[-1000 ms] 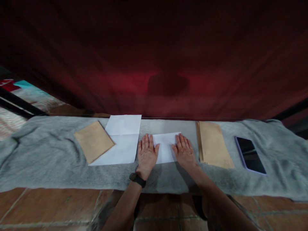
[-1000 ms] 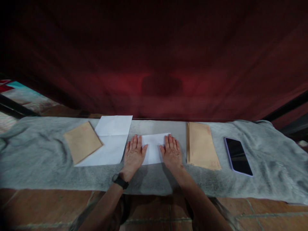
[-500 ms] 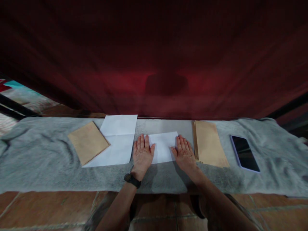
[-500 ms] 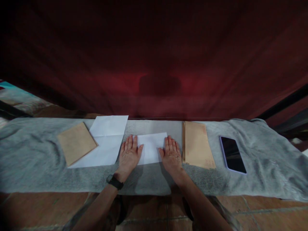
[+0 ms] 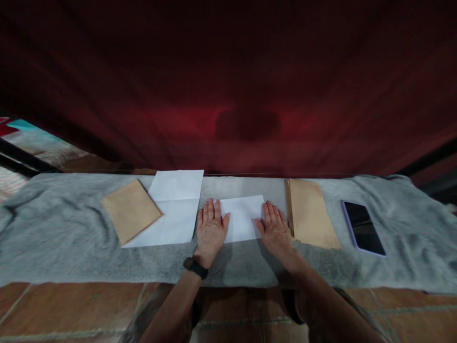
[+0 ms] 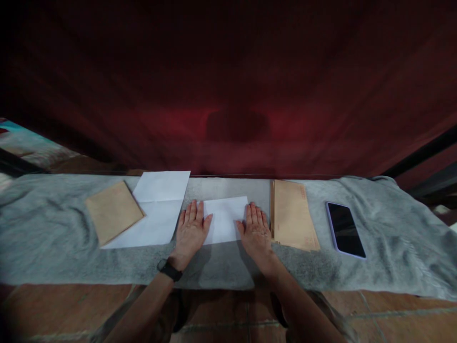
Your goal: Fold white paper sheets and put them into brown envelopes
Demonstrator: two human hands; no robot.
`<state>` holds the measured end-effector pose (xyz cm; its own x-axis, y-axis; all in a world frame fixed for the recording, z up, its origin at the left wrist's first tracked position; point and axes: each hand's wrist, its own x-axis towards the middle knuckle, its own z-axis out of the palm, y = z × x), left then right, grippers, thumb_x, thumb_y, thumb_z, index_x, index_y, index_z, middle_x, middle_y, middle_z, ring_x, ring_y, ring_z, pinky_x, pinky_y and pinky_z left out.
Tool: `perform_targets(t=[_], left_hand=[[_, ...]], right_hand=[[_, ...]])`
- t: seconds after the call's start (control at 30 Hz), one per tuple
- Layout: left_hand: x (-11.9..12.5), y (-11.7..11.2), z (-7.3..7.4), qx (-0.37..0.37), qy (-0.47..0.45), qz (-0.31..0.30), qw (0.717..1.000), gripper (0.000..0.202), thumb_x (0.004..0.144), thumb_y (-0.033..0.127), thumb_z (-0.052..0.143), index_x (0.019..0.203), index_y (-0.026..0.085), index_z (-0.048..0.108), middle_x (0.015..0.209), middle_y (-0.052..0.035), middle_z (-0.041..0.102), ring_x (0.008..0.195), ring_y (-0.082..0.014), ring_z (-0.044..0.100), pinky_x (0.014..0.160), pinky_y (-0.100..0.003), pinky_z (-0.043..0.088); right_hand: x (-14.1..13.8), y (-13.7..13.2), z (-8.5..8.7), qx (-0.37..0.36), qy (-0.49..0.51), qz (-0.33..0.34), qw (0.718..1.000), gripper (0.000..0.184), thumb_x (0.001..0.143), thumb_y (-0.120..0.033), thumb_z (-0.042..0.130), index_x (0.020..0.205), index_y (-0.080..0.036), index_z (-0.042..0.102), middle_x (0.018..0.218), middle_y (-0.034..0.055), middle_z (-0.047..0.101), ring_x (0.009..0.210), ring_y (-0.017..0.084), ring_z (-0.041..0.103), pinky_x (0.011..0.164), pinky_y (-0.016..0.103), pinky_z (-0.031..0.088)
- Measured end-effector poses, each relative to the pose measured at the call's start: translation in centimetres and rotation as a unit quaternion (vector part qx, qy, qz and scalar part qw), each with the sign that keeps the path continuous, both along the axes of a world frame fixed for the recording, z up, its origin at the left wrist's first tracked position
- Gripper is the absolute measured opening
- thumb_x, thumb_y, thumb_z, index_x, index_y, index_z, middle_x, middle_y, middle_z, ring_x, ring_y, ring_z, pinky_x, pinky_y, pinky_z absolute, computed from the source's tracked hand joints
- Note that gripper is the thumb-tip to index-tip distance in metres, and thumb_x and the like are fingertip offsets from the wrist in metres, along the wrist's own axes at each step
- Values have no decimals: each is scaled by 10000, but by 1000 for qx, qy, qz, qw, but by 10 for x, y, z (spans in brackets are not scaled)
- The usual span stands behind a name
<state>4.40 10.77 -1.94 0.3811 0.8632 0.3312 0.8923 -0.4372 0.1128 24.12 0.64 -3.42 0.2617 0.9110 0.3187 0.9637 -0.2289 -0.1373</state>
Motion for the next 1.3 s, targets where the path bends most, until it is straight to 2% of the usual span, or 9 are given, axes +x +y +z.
perform_targets(t=[0.17, 0.3, 0.37, 0.43, 0.53, 0.87, 1.07, 1.3], left_hand=[[1, -1, 1, -5, -1, 3, 1000, 612, 1015, 443, 344, 1500, 72, 394, 1535, -223, 417, 1447, -325, 374, 1183, -525, 292], [3, -1, 3, -16, 1, 10, 1000, 610, 1011, 430, 359, 1498, 66, 396, 1547, -222, 397, 1455, -324, 359, 1196, -511, 270], [3, -2, 3, -21, 0, 11, 1000, 611, 1008, 425, 367, 1501, 65, 391, 1553, -224, 384, 1458, -330, 352, 1195, -520, 266], [4, -2, 4, -22, 3, 10, 1000, 614, 1006, 426, 367, 1506, 69, 382, 1553, -223, 383, 1455, -337, 354, 1188, -533, 271], [5, -3, 6, -20, 14, 13, 1000, 614, 1007, 429, 363, 1505, 71, 385, 1548, -222, 392, 1447, -342, 368, 1182, -530, 279], [6, -4, 5, -28, 24, 15, 999, 608, 1006, 412, 365, 1496, 53, 400, 1551, -211, 390, 1444, -346, 370, 1189, -529, 256], [7, -4, 4, -34, 24, 15, 999, 607, 1003, 415, 364, 1497, 63, 403, 1561, -200, 377, 1443, -348, 372, 1189, -540, 252], [7, -5, 6, -40, 14, 16, 999, 600, 999, 410, 368, 1494, 74, 411, 1552, -194, 397, 1446, -345, 368, 1189, -539, 249]], right_hand=[[-5, 0, 7, 7, 22, 17, 1000, 645, 1040, -444, 329, 1549, -50, 285, 1588, 202, 332, 1464, 317, 325, 1188, 507, 278], [-20, -1, 19, -3, 48, 117, 992, 627, 1038, -420, 346, 1576, -119, 233, 1623, 138, 282, 1494, 266, 275, 1208, 478, 282], [-29, -4, 24, -15, 55, 164, 985, 598, 1032, -399, 372, 1569, -153, 273, 1625, 108, 290, 1498, 246, 267, 1216, 465, 283], [-35, -6, 26, -28, 54, 183, 981, 562, 1028, -389, 395, 1544, -171, 344, 1615, 96, 317, 1492, 238, 285, 1223, 459, 278], [-37, -9, 25, -38, 45, 174, 983, 533, 1034, -388, 389, 1517, -162, 397, 1603, 106, 339, 1481, 238, 310, 1226, 457, 269], [-16, -7, 15, -53, 7, 120, 991, 534, 1044, -391, 375, 1527, -165, 377, 1619, 135, 294, 1484, 271, 297, 1204, 483, 247], [-9, -8, 14, -53, -3, 90, 995, 570, 1042, -455, 344, 1537, -172, 363, 1623, 130, 291, 1473, 288, 313, 1187, 475, 254], [-1, -5, 11, -41, 7, 32, 999, 627, 1024, -488, 343, 1534, -124, 357, 1564, 144, 410, 1429, 316, 362, 1166, 498, 259]])
